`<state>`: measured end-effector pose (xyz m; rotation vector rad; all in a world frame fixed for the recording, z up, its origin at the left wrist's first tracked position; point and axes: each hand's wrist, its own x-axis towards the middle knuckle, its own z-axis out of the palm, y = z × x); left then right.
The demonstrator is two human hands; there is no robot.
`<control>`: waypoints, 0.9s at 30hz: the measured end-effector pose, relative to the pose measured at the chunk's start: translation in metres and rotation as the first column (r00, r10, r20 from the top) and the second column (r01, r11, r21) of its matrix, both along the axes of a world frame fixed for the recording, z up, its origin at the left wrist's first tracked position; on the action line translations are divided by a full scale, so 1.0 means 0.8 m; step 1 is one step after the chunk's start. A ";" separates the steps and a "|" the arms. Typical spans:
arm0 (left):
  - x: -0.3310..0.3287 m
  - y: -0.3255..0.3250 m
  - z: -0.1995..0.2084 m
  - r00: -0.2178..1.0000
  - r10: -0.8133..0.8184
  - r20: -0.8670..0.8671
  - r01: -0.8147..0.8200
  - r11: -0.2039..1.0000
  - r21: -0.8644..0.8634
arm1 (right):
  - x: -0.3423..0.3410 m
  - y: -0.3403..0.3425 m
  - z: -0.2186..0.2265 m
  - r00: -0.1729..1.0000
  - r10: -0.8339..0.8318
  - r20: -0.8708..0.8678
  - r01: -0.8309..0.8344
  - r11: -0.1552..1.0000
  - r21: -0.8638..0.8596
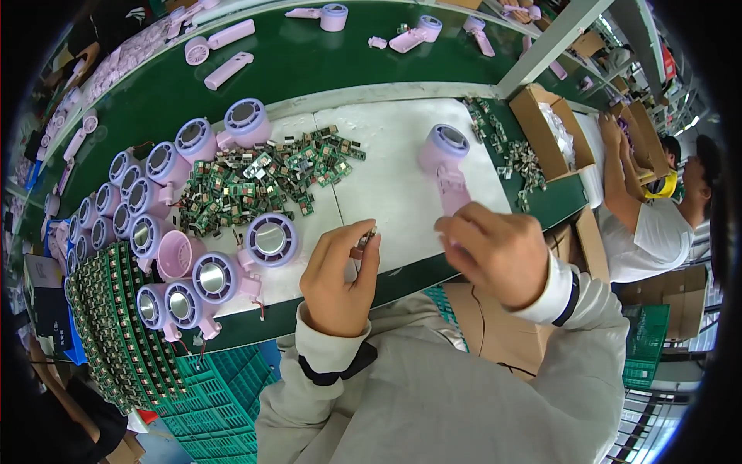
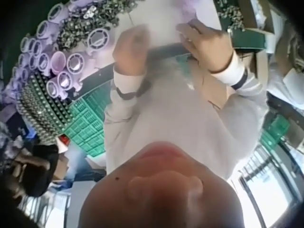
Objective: The person picks up a circuit board and a fan housing, connects a wire to the board, and fits the board into the housing. After setting the assembly down, they gather more circuit boards from a pile and arrange them on a foam pad.
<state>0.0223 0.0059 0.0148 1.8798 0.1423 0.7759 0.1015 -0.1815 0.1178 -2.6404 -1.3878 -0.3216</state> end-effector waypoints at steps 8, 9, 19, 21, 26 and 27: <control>0.003 -0.002 -0.008 0.999 -0.035 0.029 0.035 0.999 -0.019 | 0.033 -0.003 -0.021 0.932 -0.049 -0.360 0.118 0.978 0.172; 0.002 -0.002 -0.008 0.999 -0.043 0.029 0.043 0.999 -0.023 | 0.039 -0.005 -0.026 0.951 -0.036 -0.306 0.080 0.988 0.134; -0.015 -0.021 0.001 0.912 -0.401 -0.083 0.393 0.914 -0.099 | 0.041 -0.011 -0.046 0.935 0.143 -0.324 -0.109 0.987 0.120; -0.013 -0.021 0.002 0.903 -0.414 -0.117 0.414 0.910 -0.026 | 0.045 -0.011 -0.052 0.928 0.177 -0.329 -0.139 0.981 0.136; -0.011 -0.026 0.001 0.909 -0.399 -0.123 0.403 0.915 0.007 | 0.064 -0.021 -0.068 0.906 0.381 -0.187 -0.366 0.924 0.109; -0.012 -0.026 0.001 0.908 -0.400 -0.123 0.404 0.915 0.009 | 0.066 -0.023 -0.068 0.900 0.383 -0.206 -0.352 0.920 0.173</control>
